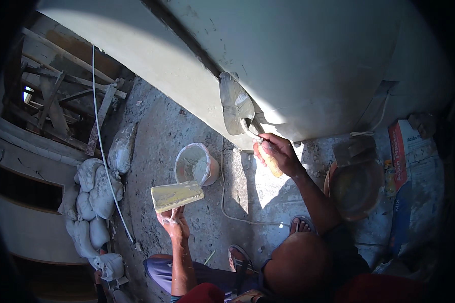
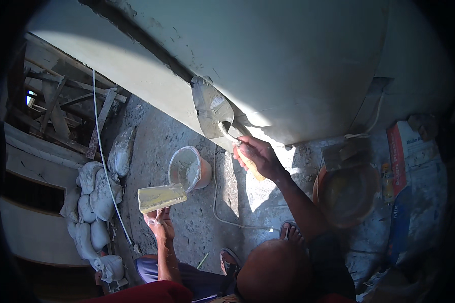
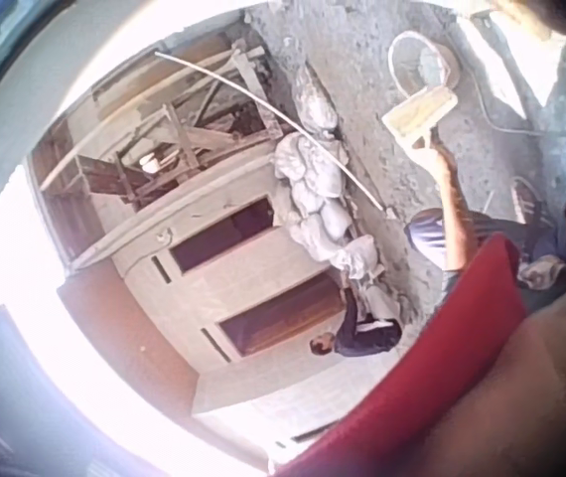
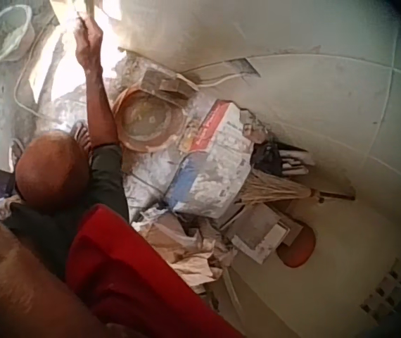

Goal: The person applies plaster to a wall corner using a trowel and a hawk, smoothing the material along the vertical edge.

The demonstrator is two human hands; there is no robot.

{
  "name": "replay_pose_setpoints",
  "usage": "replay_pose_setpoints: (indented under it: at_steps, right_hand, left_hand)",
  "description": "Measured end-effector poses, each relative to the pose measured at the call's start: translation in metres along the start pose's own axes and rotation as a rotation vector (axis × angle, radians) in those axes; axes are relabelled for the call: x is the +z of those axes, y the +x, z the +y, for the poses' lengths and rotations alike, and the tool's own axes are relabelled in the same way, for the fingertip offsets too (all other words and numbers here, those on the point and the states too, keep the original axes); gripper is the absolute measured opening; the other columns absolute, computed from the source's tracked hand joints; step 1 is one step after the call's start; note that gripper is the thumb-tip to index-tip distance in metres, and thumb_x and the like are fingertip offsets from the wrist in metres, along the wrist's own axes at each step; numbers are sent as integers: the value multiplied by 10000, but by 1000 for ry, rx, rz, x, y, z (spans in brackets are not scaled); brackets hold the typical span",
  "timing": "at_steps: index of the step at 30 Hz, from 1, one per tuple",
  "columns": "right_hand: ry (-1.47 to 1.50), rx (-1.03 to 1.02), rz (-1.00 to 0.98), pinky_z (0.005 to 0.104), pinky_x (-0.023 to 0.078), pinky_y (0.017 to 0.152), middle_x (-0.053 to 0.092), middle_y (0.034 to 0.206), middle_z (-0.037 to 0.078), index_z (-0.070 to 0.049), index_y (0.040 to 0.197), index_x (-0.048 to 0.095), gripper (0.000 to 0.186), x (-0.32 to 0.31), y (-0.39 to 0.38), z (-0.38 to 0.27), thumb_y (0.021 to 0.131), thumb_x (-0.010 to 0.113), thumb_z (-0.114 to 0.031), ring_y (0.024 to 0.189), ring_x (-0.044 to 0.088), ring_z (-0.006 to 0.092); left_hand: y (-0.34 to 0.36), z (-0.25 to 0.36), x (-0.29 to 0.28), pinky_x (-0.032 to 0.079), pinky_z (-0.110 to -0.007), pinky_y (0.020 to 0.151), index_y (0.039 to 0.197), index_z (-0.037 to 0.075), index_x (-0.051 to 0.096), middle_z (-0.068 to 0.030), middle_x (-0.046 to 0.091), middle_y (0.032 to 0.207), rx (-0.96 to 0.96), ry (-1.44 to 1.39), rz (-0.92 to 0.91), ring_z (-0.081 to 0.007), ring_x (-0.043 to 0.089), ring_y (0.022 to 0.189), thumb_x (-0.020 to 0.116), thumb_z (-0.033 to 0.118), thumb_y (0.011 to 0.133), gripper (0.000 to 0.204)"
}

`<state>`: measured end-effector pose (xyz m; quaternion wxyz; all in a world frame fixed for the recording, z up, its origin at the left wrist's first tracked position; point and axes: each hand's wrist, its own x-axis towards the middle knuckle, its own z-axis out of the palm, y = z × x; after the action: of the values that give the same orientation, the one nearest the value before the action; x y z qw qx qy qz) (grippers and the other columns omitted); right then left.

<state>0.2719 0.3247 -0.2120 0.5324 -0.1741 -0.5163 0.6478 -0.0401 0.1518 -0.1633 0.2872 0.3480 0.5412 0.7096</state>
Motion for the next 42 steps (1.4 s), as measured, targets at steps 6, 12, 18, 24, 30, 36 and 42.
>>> replay_pose_setpoints:
  at_steps: [6, 12, 18, 24, 30, 36, 42]
  right_hand:
    - [232, 185, -53, 273, 446, 467, 577, 774, 114, 57, 1122, 557, 320, -12, -24, -16, 974, 494, -219, 549, 537, 143]
    - [124, 101, -47, 267, 441, 507, 570, 753, 110, 64, 1106, 554, 328, -33, -4, -27, 993, 445, -225, 559, 524, 133]
    - [235, 222, -102, 272, 441, 511, 560, 761, 95, 51, 1125, 548, 349, -28, -10, 4, 984, 489, -263, 583, 521, 136]
    - [378, 210, -6, 294, 432, 450, 556, 680, 143, 92, 1071, 552, 368, -34, -31, -26, 955, 493, -252, 477, 504, 159]
    - [142, 162, -86, 266, 411, 524, 549, 683, 109, 81, 1064, 568, 358, -29, 18, -34, 984, 455, -249, 538, 498, 142]
    - [199, 168, -103, 257, 381, 444, 557, 690, 114, 86, 1042, 582, 350, -36, -1, -36, 978, 456, -234, 507, 491, 134]
    - [95, 123, -104, 258, 383, 463, 535, 656, 110, 67, 1014, 584, 344, -28, 36, -59, 974, 435, -241, 488, 469, 137]
  left_hand:
    - [-3, 10, -23, 517, -442, 914, 1254, 33, 446, -117, 569, 1196, 0, 33, 4, -264, 601, 1075, 669, -29, 816, 496]
    - [-2, 18, -35, 504, -442, 923, 1261, 41, 444, -110, 572, 1198, -33, 75, -63, -265, 596, 1087, 687, 2, 813, 511]
    - [-3, 6, -30, 497, -450, 936, 1268, 41, 442, -113, 573, 1204, -62, 59, -80, -270, 595, 1094, 672, -1, 827, 499]
    - [0, -1, -29, 499, -429, 931, 1317, 66, 385, -114, 544, 1234, -125, 56, -87, -273, 586, 1113, 675, -18, 813, 588]
    - [-1, -3, -28, 506, -424, 909, 1319, 62, 384, -113, 546, 1225, -133, 49, -105, -268, 590, 1102, 674, -15, 818, 584]
    - [-4, -1, -27, 505, -443, 927, 1308, 60, 387, -113, 545, 1223, -130, 25, -91, -275, 589, 1106, 671, -12, 824, 565]
    - [-6, -4, -30, 510, -441, 926, 1301, 64, 392, -110, 545, 1227, -142, 11, -89, -277, 590, 1110, 659, -23, 833, 546]
